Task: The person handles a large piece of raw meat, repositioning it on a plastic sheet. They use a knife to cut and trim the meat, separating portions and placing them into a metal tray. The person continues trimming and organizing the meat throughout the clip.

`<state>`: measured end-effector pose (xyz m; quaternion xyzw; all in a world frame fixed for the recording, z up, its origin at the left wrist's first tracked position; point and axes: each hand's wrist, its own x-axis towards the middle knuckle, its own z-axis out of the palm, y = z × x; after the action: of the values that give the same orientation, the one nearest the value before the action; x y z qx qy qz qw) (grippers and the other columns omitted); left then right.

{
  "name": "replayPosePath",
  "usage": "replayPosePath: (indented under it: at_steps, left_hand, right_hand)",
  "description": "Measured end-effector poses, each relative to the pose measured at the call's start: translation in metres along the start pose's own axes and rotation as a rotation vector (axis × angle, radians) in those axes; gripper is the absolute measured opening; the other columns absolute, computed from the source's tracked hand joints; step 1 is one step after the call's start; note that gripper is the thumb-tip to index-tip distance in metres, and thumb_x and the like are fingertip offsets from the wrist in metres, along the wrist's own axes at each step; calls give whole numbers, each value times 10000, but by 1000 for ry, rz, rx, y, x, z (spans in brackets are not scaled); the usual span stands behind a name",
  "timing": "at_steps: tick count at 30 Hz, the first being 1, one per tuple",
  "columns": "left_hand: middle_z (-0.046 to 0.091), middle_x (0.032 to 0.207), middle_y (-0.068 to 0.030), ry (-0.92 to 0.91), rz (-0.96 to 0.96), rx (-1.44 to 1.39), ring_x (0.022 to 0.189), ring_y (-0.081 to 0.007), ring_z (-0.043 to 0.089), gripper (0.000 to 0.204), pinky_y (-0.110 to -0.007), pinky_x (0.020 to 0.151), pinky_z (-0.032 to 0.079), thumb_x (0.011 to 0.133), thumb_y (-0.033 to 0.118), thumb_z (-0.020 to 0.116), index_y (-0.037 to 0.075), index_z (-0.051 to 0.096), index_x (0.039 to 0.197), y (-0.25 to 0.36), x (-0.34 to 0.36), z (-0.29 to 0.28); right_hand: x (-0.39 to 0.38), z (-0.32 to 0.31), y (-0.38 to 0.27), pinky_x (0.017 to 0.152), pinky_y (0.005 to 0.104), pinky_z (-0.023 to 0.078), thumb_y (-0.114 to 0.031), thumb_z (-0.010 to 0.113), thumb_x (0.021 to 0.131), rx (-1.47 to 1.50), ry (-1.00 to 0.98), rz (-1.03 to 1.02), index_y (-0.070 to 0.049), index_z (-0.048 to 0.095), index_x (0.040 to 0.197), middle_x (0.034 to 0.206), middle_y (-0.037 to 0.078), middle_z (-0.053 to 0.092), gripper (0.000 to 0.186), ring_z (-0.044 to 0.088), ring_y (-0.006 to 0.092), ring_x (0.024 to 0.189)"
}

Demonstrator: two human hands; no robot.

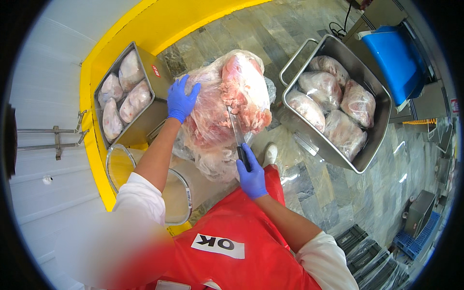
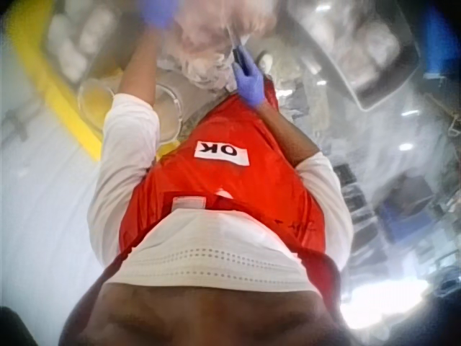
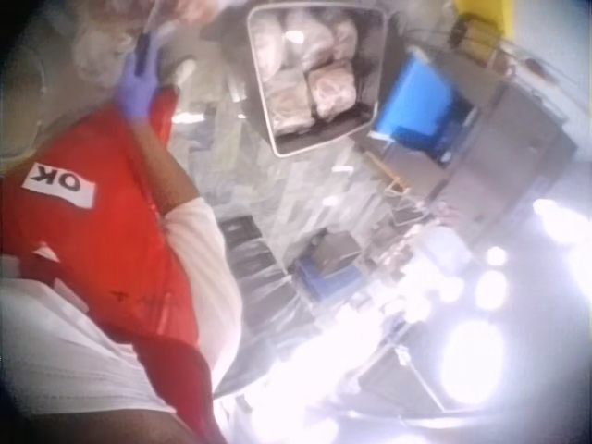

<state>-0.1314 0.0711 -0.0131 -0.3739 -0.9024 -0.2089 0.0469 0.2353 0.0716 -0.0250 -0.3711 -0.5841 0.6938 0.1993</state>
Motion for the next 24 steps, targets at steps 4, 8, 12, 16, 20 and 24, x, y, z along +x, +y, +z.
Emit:
replayPosePath:
  at_steps: [4,8,12,16,20,24]
  left_hand:
    - [575,1500,-272,30,-25,-28,1409,-476,495,750,-563,1167,417,941,634,681,122,610,1485,-7,-7,5]
    - [564,1523,-258,15,-50,-20,1417,-463,491,764,-576,1169,412,928,657,679,147,607,1491,-10,-6,7]
    - [550,1548,-245,3,-87,-24,1424,-450,490,769,-584,1175,401,918,673,676,179,601,1503,-7,-8,9]
    - [541,1563,-236,-10,-117,-38,1434,-440,484,770,-579,1186,388,916,688,666,196,600,1505,-2,-9,-2]
    - [543,1558,-231,-12,-112,-19,1439,-436,476,761,-577,1185,385,916,682,672,195,606,1498,0,-7,3]
    - [549,1549,-222,-3,-118,-40,1436,-431,475,751,-585,1179,384,921,666,679,192,605,1498,-3,-7,4]
  right_hand:
    - [19,-56,-119,618,291,511,-173,675,1058,169,-168,520,-128,515,1592,1008,91,702,560,633,141,720]
    - [49,-87,-181,375,268,248,-259,669,1069,184,-254,720,-176,559,1545,695,-1,555,496,359,80,417]
    - [58,-96,-186,378,273,257,-260,662,1072,232,-288,758,-184,562,1546,694,4,558,490,368,82,423]
    - [23,-58,-149,399,269,318,-244,676,1068,113,-112,613,-161,566,1548,704,5,555,500,414,92,459]
    - [-16,12,-34,674,298,524,-268,706,1054,24,120,172,-22,509,1576,984,53,674,609,603,114,815]
    - [-14,45,14,717,406,530,-279,692,1061,-232,123,250,41,593,1315,954,136,695,421,634,197,801]
